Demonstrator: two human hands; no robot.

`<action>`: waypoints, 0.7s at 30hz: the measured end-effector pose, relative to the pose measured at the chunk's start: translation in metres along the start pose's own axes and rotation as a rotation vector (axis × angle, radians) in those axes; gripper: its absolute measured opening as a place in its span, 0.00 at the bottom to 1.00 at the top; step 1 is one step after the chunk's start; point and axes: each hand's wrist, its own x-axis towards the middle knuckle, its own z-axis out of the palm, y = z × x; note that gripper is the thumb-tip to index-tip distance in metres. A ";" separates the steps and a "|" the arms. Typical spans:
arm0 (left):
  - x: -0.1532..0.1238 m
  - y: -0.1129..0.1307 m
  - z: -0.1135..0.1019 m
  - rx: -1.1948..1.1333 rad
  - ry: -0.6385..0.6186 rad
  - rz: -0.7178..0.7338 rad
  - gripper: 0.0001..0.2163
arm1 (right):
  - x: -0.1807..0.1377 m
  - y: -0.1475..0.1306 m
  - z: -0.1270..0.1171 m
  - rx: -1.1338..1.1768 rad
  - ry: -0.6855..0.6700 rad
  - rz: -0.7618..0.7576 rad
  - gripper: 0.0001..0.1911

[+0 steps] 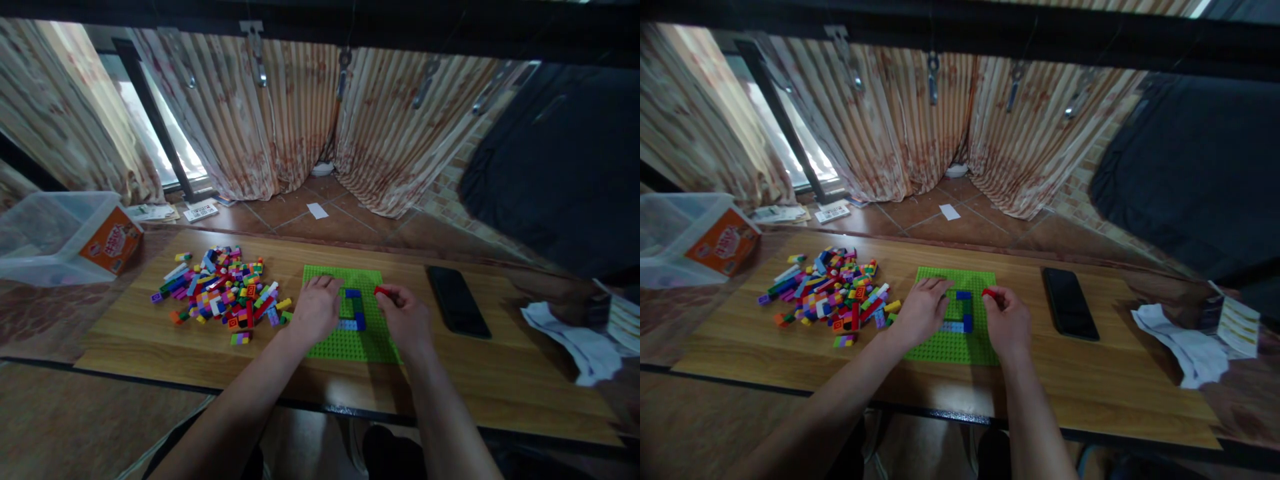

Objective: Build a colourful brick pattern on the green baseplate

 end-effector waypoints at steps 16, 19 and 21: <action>0.018 0.010 0.010 0.032 -0.023 -0.089 0.12 | -0.002 -0.005 0.011 -0.206 -0.168 -0.079 0.16; 0.018 0.007 0.013 -0.004 0.001 -0.090 0.12 | -0.003 -0.008 0.012 -0.293 -0.182 -0.086 0.16; 0.019 0.006 0.014 -0.012 0.001 -0.085 0.11 | -0.004 -0.011 0.013 -0.338 -0.188 -0.098 0.16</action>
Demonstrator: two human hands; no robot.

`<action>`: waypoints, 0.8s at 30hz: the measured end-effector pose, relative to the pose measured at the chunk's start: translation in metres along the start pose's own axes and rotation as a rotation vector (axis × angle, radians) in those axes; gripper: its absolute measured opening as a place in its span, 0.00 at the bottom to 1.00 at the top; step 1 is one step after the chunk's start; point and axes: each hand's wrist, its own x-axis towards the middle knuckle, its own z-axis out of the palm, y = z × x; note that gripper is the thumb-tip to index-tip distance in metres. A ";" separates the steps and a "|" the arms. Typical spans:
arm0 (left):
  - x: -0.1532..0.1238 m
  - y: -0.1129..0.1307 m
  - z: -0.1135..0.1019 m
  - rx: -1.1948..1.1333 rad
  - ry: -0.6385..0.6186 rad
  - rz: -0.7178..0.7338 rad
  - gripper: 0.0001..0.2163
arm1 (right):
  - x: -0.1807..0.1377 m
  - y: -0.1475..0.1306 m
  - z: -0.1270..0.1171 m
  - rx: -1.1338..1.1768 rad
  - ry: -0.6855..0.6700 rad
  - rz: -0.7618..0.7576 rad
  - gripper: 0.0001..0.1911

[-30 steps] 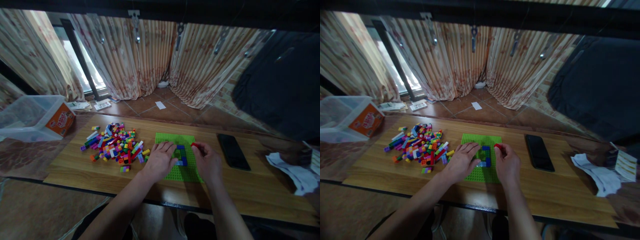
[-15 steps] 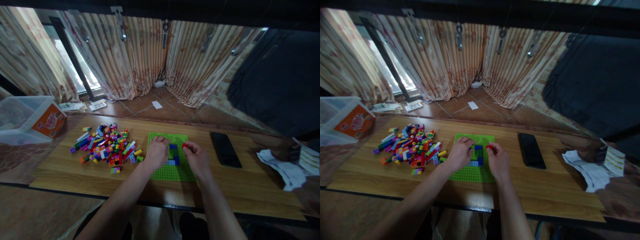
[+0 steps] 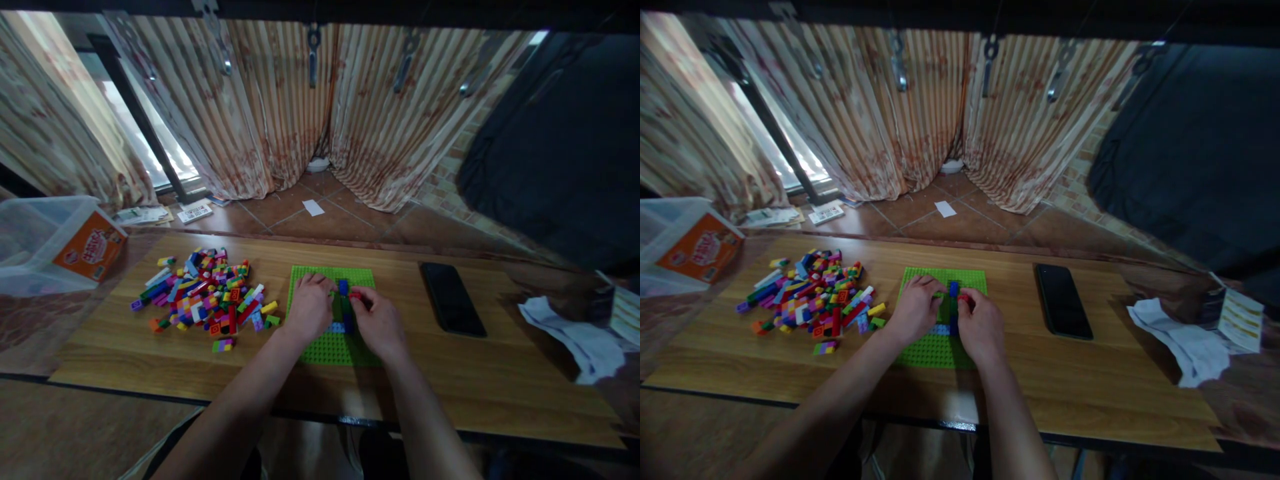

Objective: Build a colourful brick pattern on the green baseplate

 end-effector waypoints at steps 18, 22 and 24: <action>0.000 0.009 -0.006 0.049 -0.039 0.050 0.23 | 0.003 0.004 -0.005 0.210 0.092 0.037 0.15; 0.004 0.014 -0.004 0.077 -0.072 0.094 0.25 | 0.003 0.005 -0.011 0.112 0.086 0.037 0.15; 0.007 0.017 -0.001 0.096 -0.079 0.096 0.23 | 0.005 0.008 -0.014 0.031 0.072 0.039 0.14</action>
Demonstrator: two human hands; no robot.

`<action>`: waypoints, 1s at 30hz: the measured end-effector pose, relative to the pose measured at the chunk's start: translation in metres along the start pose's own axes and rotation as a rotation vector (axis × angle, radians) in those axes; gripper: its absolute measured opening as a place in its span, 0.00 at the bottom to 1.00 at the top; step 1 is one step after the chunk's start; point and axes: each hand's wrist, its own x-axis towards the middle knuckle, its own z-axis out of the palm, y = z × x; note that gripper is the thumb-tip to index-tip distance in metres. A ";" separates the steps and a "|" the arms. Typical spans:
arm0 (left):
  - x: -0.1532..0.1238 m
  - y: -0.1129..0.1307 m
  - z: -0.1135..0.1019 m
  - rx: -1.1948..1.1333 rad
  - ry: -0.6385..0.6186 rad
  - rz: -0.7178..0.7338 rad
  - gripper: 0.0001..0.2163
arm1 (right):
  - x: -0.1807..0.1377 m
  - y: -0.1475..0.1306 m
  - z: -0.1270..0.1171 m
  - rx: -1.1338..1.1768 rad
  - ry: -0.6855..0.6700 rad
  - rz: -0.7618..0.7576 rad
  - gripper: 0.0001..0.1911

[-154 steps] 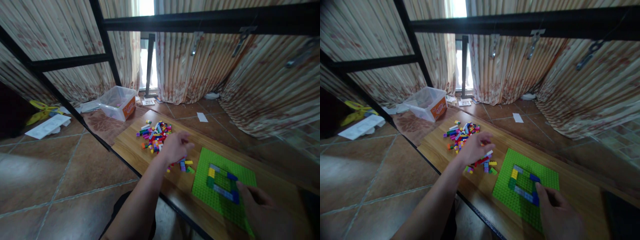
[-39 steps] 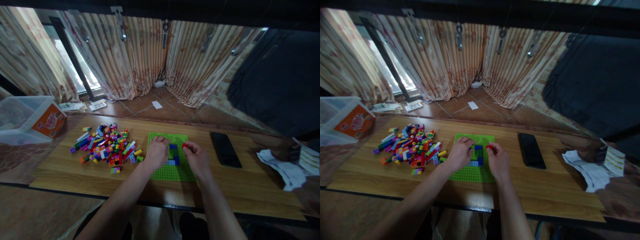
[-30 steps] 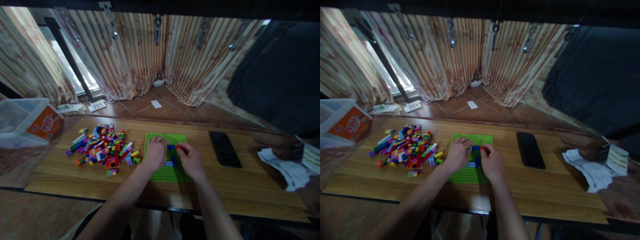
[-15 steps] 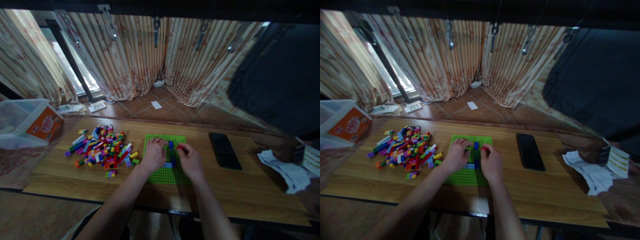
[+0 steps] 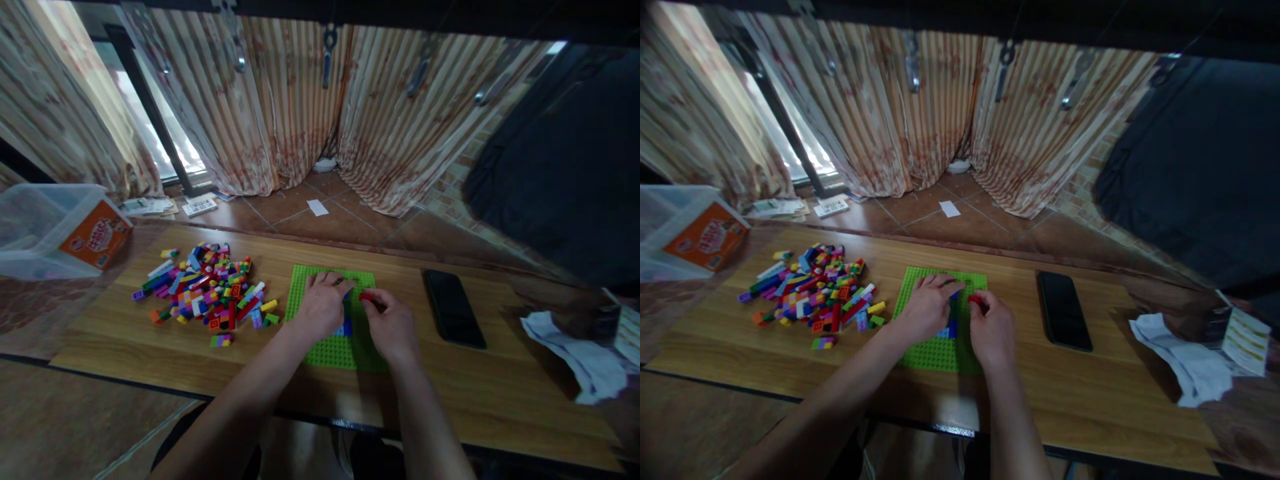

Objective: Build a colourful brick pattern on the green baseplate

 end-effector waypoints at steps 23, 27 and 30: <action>0.001 -0.002 -0.007 -0.008 -0.012 -0.014 0.11 | 0.001 0.001 -0.002 0.003 0.070 -0.163 0.15; -0.004 -0.002 -0.008 -0.021 -0.004 -0.004 0.13 | 0.001 -0.002 0.004 -0.037 0.020 -0.230 0.15; -0.009 -0.002 -0.008 -0.037 -0.005 -0.007 0.18 | 0.001 -0.006 0.007 -0.107 -0.014 -0.269 0.16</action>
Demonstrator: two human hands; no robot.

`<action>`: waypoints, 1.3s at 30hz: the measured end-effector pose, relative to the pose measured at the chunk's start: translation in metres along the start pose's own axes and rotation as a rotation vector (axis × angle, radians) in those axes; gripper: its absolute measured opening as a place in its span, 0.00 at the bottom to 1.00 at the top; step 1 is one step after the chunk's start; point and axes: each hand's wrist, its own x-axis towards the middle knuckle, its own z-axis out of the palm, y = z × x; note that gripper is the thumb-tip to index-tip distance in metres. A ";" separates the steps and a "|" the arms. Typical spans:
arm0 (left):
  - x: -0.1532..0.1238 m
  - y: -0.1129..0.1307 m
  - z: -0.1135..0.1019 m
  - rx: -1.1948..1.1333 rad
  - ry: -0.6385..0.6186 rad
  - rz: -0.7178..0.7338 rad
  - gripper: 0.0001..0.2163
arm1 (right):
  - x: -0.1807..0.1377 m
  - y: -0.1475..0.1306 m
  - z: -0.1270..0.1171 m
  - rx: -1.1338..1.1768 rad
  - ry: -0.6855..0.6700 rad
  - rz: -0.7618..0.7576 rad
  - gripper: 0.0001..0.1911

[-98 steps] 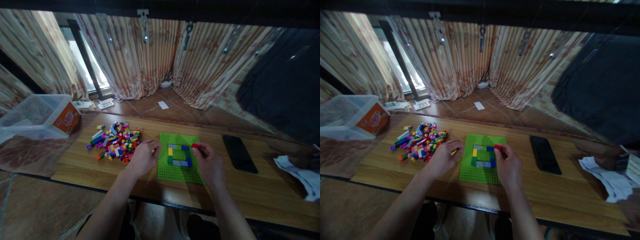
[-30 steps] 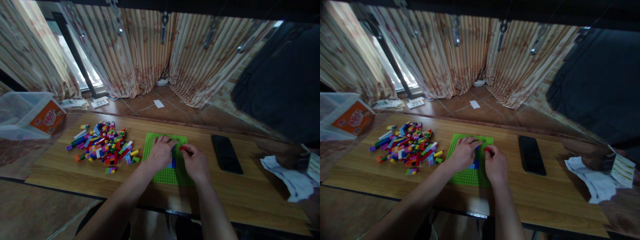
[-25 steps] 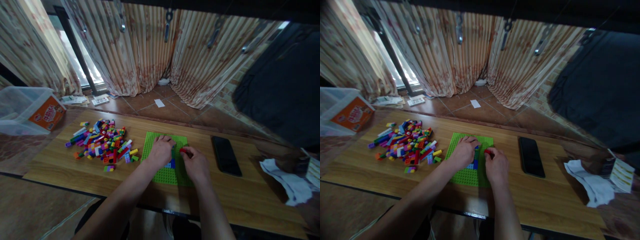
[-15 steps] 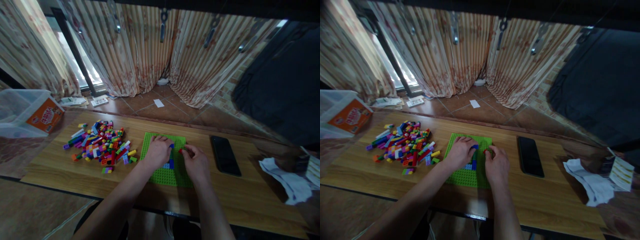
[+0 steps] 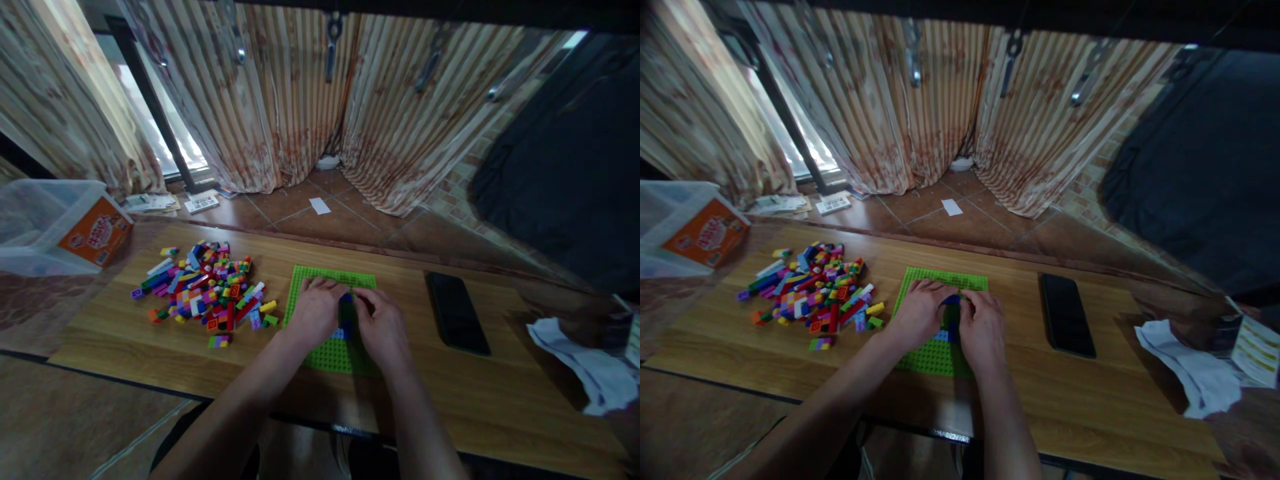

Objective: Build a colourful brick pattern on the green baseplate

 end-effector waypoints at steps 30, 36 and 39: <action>0.000 -0.003 0.007 -0.075 0.061 -0.091 0.24 | 0.001 -0.004 0.013 -0.165 -0.031 -0.037 0.13; 0.006 0.001 0.003 -0.049 0.030 -0.134 0.22 | 0.002 -0.003 0.014 -0.214 -0.035 -0.041 0.12; 0.009 0.001 0.003 -0.044 0.025 -0.138 0.20 | 0.007 -0.004 0.014 -0.223 -0.059 -0.004 0.12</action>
